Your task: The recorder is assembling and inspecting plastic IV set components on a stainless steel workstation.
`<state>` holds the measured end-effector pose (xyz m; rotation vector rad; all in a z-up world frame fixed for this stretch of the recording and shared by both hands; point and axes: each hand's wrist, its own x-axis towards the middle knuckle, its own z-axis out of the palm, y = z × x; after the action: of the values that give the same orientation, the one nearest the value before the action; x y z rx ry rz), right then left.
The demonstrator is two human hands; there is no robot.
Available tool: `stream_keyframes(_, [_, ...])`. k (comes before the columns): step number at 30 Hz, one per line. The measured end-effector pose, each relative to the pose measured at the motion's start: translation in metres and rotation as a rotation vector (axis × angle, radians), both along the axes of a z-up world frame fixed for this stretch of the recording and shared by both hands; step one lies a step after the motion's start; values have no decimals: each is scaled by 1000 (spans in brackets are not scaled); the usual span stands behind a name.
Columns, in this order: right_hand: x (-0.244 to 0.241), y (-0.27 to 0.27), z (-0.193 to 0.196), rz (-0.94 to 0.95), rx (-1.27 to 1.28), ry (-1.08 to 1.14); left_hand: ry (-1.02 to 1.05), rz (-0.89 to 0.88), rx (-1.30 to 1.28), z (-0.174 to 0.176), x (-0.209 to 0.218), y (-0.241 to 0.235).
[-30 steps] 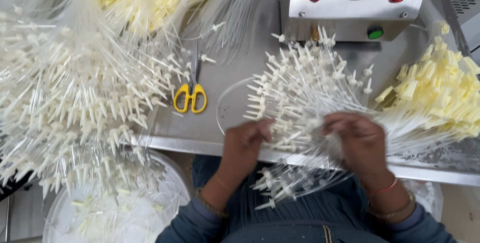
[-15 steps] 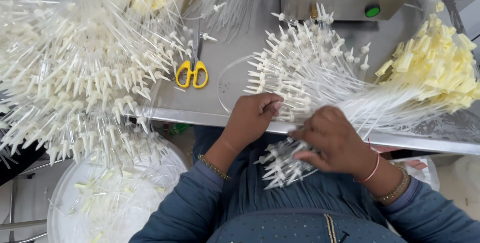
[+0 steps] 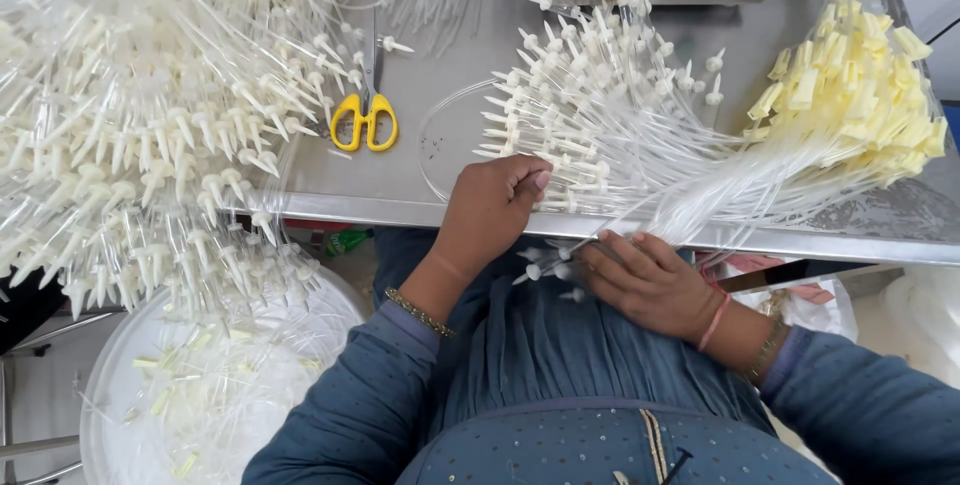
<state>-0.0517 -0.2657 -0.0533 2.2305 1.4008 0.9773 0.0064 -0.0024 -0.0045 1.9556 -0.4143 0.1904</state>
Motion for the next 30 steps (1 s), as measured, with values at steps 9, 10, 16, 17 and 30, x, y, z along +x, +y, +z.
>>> stream_keyframes(9, [-18, -21, 79, 188, -211, 528, -195, -67, 10, 3, -13, 5])
stream_keyframes(10, [-11, -20, 87, 191, -214, 522, -200, -64, 9, 6, -13, 6])
stream_keyframes(16, [43, 9, 120, -477, 663, 590, -101, -86, -1, 15, -13, 6])
stream_keyframes(17, [55, 18, 127, -658, 577, 705, -100, -83, 15, 16, -13, 6])
stream_keyframes(30, [101, 36, 177, -682, 1041, 1701, 45, -108, -51, 14, -4, 8])
